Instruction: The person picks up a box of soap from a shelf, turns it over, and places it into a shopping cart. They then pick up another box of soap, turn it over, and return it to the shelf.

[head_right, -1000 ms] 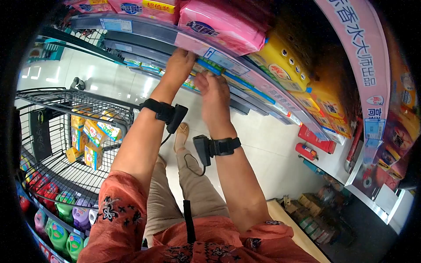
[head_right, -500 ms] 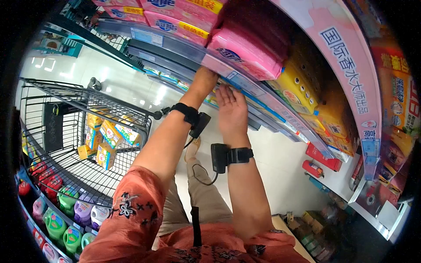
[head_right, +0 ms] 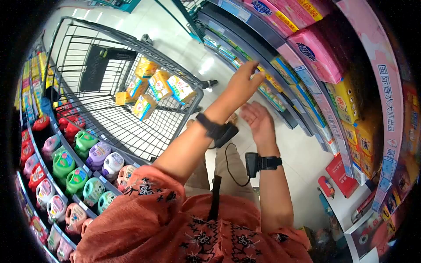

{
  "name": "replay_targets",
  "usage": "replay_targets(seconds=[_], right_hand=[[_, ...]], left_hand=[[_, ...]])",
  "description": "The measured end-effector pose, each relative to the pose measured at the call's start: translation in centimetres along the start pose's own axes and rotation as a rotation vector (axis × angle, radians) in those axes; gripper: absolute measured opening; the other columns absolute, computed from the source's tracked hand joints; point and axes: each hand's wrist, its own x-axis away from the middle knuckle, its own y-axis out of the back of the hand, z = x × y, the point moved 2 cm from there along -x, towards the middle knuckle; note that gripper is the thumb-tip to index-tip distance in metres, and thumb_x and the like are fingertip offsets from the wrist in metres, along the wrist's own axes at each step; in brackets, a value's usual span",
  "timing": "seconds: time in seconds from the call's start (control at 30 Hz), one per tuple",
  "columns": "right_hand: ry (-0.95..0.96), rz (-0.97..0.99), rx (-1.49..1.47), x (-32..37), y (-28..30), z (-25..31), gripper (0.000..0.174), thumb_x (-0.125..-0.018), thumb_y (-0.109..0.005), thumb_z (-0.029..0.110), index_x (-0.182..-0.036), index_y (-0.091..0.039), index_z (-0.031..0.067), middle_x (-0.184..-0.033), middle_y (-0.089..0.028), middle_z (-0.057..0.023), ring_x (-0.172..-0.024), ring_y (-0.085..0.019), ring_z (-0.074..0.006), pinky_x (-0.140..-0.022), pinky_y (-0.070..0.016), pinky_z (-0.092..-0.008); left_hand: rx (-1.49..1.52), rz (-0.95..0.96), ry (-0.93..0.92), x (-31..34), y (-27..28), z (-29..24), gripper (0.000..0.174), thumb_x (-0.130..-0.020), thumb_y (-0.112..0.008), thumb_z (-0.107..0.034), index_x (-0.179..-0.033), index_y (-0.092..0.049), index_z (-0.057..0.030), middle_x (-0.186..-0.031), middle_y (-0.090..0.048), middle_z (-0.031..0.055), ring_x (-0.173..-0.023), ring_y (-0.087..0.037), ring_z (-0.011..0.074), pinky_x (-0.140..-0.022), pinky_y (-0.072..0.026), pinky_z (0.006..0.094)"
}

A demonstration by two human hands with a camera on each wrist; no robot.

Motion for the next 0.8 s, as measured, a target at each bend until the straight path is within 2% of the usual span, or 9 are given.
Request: replay_targets(seconds=[0.1, 0.2, 0.27, 0.3, 0.4, 0.5, 0.57, 0.6, 0.8], right_hand=[[-0.082, 0.059, 0.083, 1.7, -2.6, -2.2, 0.035, -0.1, -0.055, 0.023, -0.125, -0.054, -0.0009, -0.12, -0.063, -0.0222, -0.109, -0.065, -0.0337, -0.092, -0.0547, -0.0437], [-0.095, 0.063, 0.219, 3.0, -6.5, -2.9, 0.036, -0.098, -0.057, 0.02, -0.127, -0.053, -0.0021, -0.119, -0.063, -0.02, -0.11, -0.065, -0.0306, -0.087, -0.0561, -0.0426], [0.032, 0.057, 0.368, 2.6, -8.8, -3.4, 0.036, -0.098, -0.058, 0.02, -0.126, -0.053, -0.0029, -0.12, -0.063, -0.0192, -0.11, -0.064, -0.0299, -0.089, -0.055, -0.0415], [0.097, 0.053, 0.442, 2.1, -9.7, -3.6, 0.037, -0.098, -0.058, 0.02, -0.126, -0.054, -0.0033, -0.121, -0.062, -0.0189, -0.11, -0.064, -0.0296, -0.09, -0.0544, -0.0409], [0.445, -0.02, 0.811, -1.6, -11.7, -4.3, 0.037, -0.098, -0.058, 0.022, -0.125, -0.055, -0.0045, -0.122, -0.062, -0.0201, -0.11, -0.062, -0.0305, -0.095, -0.0505, -0.0407], [0.635, -0.033, 0.965, -4.7, -14.2, -4.6, 0.037, -0.097, -0.059, 0.023, -0.122, -0.057, -0.0041, -0.122, -0.061, -0.0223, -0.111, -0.061, -0.0348, -0.099, -0.0463, -0.0419], [0.684, -0.021, 1.038, -6.3, -16.4, -5.0, 0.037, -0.097, -0.059, 0.025, -0.119, -0.058, -0.0039, -0.121, -0.062, -0.0224, -0.111, -0.06, -0.0364, -0.099, -0.0453, -0.0431], [0.703, -0.018, 1.077, -6.5, -17.2, -5.4, 0.037, -0.097, -0.059, 0.027, -0.118, -0.059, -0.0038, -0.12, -0.063, -0.0225, -0.112, -0.06, -0.0372, -0.099, -0.0448, -0.0436], [0.699, -0.129, 1.318, -6.6, -20.6, -6.9, 0.037, -0.102, -0.049, 0.035, -0.108, -0.061, 0.001, -0.107, -0.068, -0.0209, -0.102, -0.063, -0.0401, -0.088, -0.0479, -0.0473]], left_hand=[[0.06, -0.056, 0.052, 4.1, 4.2, 0.1, 0.048, -0.097, -0.064, -0.027, -0.135, -0.053, 0.0026, -0.125, -0.062, 0.0248, -0.117, -0.062, 0.0304, -0.099, -0.0493, 0.0379], [0.09, -0.218, 0.057, 7.9, 9.6, 0.4, 0.043, -0.096, -0.065, -0.023, -0.13, -0.057, 0.002, -0.118, -0.065, 0.0201, -0.105, -0.065, 0.0262, -0.091, -0.0524, 0.036], [0.09, -0.337, 0.101, 10.0, 13.5, 0.9, 0.039, -0.097, -0.065, -0.018, -0.129, -0.057, 0.0018, -0.113, -0.067, 0.0154, -0.105, -0.064, 0.0212, -0.09, -0.0518, 0.0331], [-0.013, -0.33, 0.16, 10.8, 15.7, 2.4, 0.042, -0.1, -0.061, -0.019, -0.135, -0.053, 0.0032, -0.122, -0.065, 0.016, -0.114, -0.061, 0.0197, -0.098, -0.0494, 0.0316], [-0.087, -0.481, 0.231, 12.6, 20.5, 6.7, 0.047, -0.099, -0.061, -0.021, -0.133, -0.05, 0.01, -0.124, -0.062, 0.0231, -0.117, -0.06, 0.026, -0.099, -0.0493, 0.0358], [-0.306, -0.557, 0.282, 13.0, 23.6, 10.8, 0.058, -0.095, -0.064, -0.027, -0.133, -0.048, 0.0134, -0.126, -0.058, 0.0311, -0.118, -0.058, 0.0372, -0.101, -0.047, 0.0426], [-0.372, -0.605, 0.294, 12.1, 24.7, 12.9, 0.059, -0.092, -0.066, -0.028, -0.131, -0.049, 0.0127, -0.126, -0.055, 0.0348, -0.118, -0.054, 0.0441, -0.101, -0.0449, 0.0481], [-0.358, -0.633, 0.266, 11.5, 25.0, 14.6, 0.071, -0.09, -0.068, -0.034, -0.137, -0.043, 0.0131, -0.128, -0.054, 0.0356, -0.121, -0.052, 0.0467, -0.106, -0.0409, 0.0494], [-0.421, -0.559, 0.485, 6.5, 26.5, 15.0, 0.098, -0.084, -0.071, -0.043, -0.153, -0.021, 0.0052, -0.147, -0.034, 0.0364, -0.127, -0.051, 0.0492, -0.106, -0.0444, 0.0469]])
